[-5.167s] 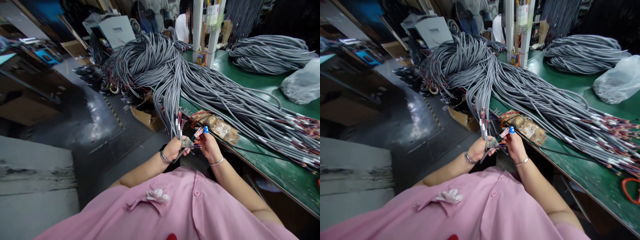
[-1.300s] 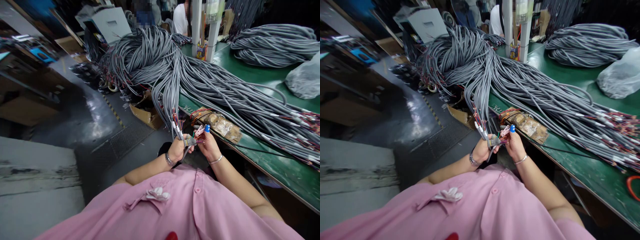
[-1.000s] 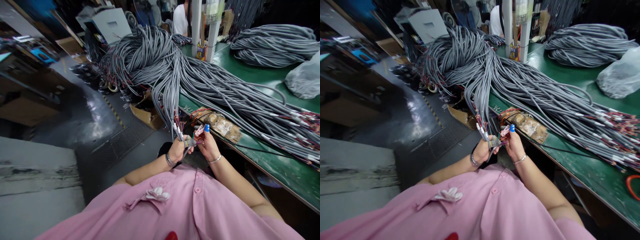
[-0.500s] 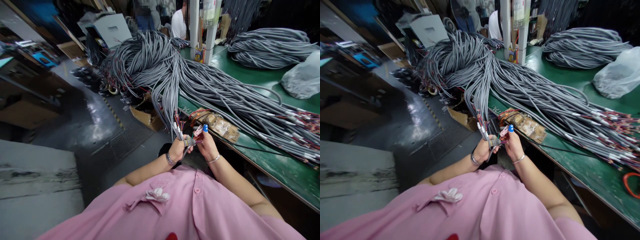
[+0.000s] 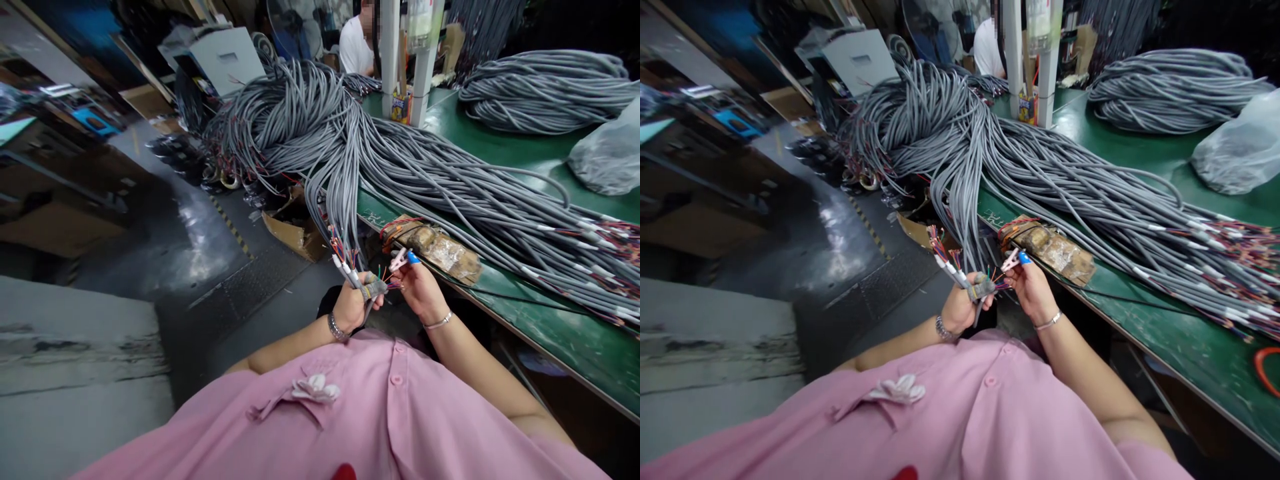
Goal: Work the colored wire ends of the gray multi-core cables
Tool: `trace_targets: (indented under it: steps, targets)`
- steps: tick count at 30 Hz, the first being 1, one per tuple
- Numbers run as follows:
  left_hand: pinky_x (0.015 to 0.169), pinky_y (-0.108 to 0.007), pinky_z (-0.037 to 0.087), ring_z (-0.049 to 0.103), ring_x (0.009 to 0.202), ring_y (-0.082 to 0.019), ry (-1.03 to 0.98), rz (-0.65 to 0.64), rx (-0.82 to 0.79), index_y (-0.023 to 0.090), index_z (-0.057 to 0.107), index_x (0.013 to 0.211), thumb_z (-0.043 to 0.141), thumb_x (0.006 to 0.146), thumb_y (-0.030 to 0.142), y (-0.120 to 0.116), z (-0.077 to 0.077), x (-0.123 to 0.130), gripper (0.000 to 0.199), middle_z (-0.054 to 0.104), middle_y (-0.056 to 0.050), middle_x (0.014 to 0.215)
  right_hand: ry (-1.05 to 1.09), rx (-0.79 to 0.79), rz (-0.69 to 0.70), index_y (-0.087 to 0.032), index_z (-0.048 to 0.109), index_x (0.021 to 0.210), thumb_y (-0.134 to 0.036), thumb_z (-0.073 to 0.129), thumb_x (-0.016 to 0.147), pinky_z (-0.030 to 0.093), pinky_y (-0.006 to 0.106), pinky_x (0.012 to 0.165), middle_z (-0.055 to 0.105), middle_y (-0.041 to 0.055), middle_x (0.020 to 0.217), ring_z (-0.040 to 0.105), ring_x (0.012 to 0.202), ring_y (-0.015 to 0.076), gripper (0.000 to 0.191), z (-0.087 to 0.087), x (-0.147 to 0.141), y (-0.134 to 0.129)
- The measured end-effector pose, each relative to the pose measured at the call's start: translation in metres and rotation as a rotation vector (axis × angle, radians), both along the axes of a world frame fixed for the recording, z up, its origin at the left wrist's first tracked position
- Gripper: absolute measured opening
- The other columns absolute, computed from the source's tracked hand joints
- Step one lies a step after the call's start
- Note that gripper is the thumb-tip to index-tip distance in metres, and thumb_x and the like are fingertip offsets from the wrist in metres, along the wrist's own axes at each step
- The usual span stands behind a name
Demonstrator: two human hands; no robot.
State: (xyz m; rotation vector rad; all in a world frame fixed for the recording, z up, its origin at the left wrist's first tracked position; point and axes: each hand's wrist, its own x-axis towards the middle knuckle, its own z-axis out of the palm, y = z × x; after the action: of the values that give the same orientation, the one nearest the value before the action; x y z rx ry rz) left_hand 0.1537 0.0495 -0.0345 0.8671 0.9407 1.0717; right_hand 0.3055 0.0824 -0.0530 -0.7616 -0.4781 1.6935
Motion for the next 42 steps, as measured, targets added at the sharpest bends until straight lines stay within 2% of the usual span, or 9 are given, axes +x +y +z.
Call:
trace_targets:
  steps: [6,12,17,25,29,32,35,39,42]
  targets:
    - [0.041,-0.019,0.036,0.049,0.042,-0.008,-0.009,0.078,0.040,0.014,0.060,0.064,0.071,0.068,0.035,0.004,0.004,0.009,0.024,0.058,0.000,0.050,-0.064,0.068,-0.030,-0.019,0.067,0.085,-0.059,0.060,0.080,0.047,0.025,0.060,0.066,0.0037,0.081,0.056,0.066,0.0128,0.041,-0.002,-0.001,0.002]
    - [0.042,-0.019,0.036,0.049,0.043,-0.008,0.005,0.091,0.025,0.014,0.059,0.065,0.071,0.068,0.036,0.009,0.001,0.013,0.025,0.059,0.000,0.052,-0.123,0.065,-0.049,-0.019,0.068,0.082,-0.069,0.055,0.077,0.047,0.027,0.060,0.068,0.0052,0.080,0.057,0.065,0.0139,0.052,-0.010,-0.004,0.007]
    - [0.042,-0.019,0.036,0.049,0.042,-0.008,0.007,0.083,0.045,0.014,0.058,0.064,0.071,0.069,0.035,0.010,-0.003,0.014,0.025,0.059,0.000,0.051,-0.095,0.042,-0.036,-0.020,0.065,0.076,-0.068,0.060,0.074,0.045,0.027,0.055,0.066,0.0034,0.071,0.055,0.057,0.0131,0.049,-0.015,-0.005,0.012]
    - [0.042,-0.019,0.037,0.050,0.043,-0.008,0.024,0.072,0.059,0.014,0.059,0.066,0.069,0.071,0.035,0.007,-0.010,0.010,0.024,0.058,0.000,0.052,0.013,0.024,-0.140,-0.019,0.064,0.074,-0.062,0.067,0.072,0.044,0.024,0.053,0.063,0.0001,0.067,0.049,0.052,0.0101,0.043,-0.008,-0.014,0.015]
    - [0.041,-0.019,0.037,0.050,0.043,-0.008,0.022,0.059,0.062,0.014,0.059,0.065,0.070,0.071,0.035,0.003,-0.010,0.006,0.024,0.059,0.000,0.052,0.056,0.011,-0.020,-0.020,0.063,0.074,-0.072,0.060,0.070,0.047,0.025,0.055,0.066,0.0018,0.074,0.055,0.058,0.0113,0.052,-0.007,-0.008,0.009]
    - [0.042,-0.020,0.038,0.050,0.043,-0.008,0.039,0.044,0.056,0.014,0.059,0.066,0.070,0.071,0.035,0.000,-0.013,0.001,0.024,0.058,0.000,0.052,-0.001,0.004,0.226,-0.019,0.067,0.082,-0.077,0.053,0.071,0.050,0.027,0.058,0.068,0.0052,0.081,0.060,0.063,0.0139,0.061,-0.007,0.005,0.002]
    - [0.045,-0.020,0.041,0.052,0.045,-0.009,0.111,0.009,0.070,0.014,0.059,0.067,0.070,0.072,0.036,-0.005,-0.016,-0.004,0.025,0.060,0.000,0.054,-0.167,0.057,0.420,-0.017,0.068,0.090,-0.067,0.062,0.072,0.050,0.028,0.063,0.069,0.0069,0.083,0.062,0.070,0.0161,0.054,-0.003,0.018,-0.007]
    - [0.050,-0.022,0.045,0.055,0.049,-0.010,0.245,-0.074,0.129,0.014,0.060,0.070,0.069,0.073,0.035,-0.009,-0.017,-0.008,0.024,0.061,-0.001,0.057,-0.451,0.171,0.415,-0.016,0.066,0.082,-0.043,0.075,0.071,0.047,0.026,0.064,0.067,0.0023,0.074,0.060,0.065,0.0129,0.031,0.005,0.024,-0.016]
    - [0.053,-0.022,0.047,0.058,0.051,-0.011,0.337,-0.189,0.137,0.012,0.061,0.068,0.069,0.071,0.029,-0.007,-0.019,-0.008,0.019,0.062,-0.002,0.057,-0.660,0.359,0.376,-0.017,0.063,0.080,-0.039,0.067,0.080,0.047,0.028,0.066,0.066,0.0014,0.071,0.059,0.064,0.0138,0.023,0.012,0.019,-0.023]
